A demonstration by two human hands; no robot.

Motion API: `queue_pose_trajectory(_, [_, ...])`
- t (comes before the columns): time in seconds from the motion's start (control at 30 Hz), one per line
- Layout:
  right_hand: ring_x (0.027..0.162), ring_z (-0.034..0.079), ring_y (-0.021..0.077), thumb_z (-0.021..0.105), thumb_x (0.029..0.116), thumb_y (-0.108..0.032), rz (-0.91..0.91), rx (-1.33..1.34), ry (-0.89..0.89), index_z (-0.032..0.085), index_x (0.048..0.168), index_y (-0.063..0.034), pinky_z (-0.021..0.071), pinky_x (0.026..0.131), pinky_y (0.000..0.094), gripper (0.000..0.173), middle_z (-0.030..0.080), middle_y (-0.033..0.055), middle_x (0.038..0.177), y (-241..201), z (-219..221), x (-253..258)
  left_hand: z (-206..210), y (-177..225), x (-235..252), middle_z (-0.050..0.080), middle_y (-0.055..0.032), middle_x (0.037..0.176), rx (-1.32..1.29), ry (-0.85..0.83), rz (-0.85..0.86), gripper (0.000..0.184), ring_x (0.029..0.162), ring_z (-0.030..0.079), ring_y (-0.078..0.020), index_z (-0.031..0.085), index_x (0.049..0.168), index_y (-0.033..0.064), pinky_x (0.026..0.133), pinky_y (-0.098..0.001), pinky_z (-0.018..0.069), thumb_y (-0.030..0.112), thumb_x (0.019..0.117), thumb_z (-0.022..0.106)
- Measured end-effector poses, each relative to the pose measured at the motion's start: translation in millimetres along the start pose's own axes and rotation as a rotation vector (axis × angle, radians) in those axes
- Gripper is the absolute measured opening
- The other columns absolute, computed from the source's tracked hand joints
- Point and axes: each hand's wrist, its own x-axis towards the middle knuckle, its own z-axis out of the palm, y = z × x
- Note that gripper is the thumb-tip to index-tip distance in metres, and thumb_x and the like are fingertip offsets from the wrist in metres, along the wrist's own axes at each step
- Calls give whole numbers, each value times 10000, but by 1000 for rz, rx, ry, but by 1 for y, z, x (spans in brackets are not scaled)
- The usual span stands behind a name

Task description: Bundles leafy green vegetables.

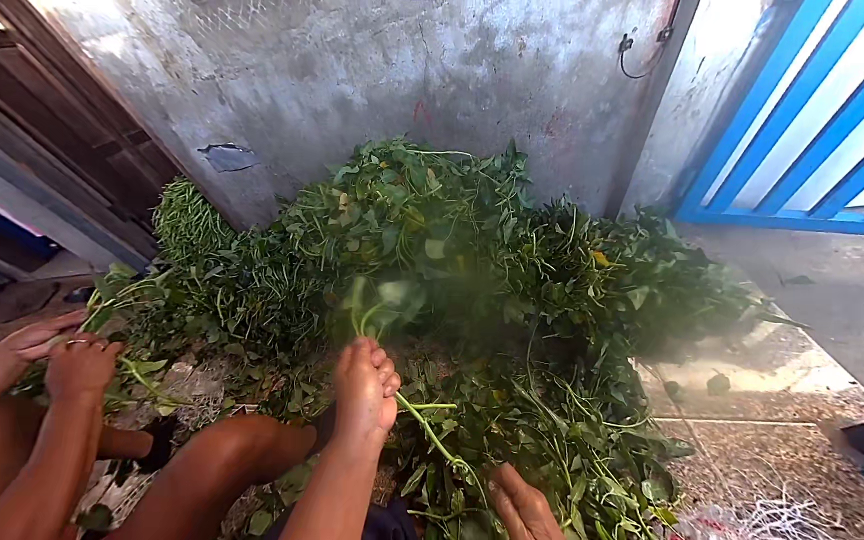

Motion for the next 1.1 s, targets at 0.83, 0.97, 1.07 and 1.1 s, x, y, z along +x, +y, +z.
queue_pose_trajectory(0.83, [1148,658,413,527,1027,-292,682,-527,-43,632,1319,-36,551,938,584,402,587,249,1367,74,-36,36,-4,-7,-7,424,18,623,43,68,55,282,378,341,-50,499,996,73,339,-169,338,255,1138,335])
queue_pose_trajectory(0.97, [1277,588,448,571,989,-252,1100,-581,15,561,1378,42,494,1025,615,487,578,294,1392,144,-60,19,0,-18,-9,429,8,633,84,29,-41,276,392,360,-58,535,1000,44,351,-176,364,230,1129,377])
queue_pose_trajectory(1.07, [1248,618,414,610,963,-326,1130,-470,-56,677,1246,8,486,1018,630,443,661,254,1297,175,-63,-4,-2,-23,-8,447,-6,674,102,30,-56,259,419,385,-75,596,1058,3,369,-185,381,167,1118,404])
queue_pose_trajectory(1.1, [1247,618,413,609,967,-331,1114,-432,-37,680,1248,3,477,1028,632,442,665,252,1289,177,-62,-5,-1,-22,-7,451,-7,675,105,29,-63,254,422,393,-77,600,1050,4,371,-186,387,159,1115,409])
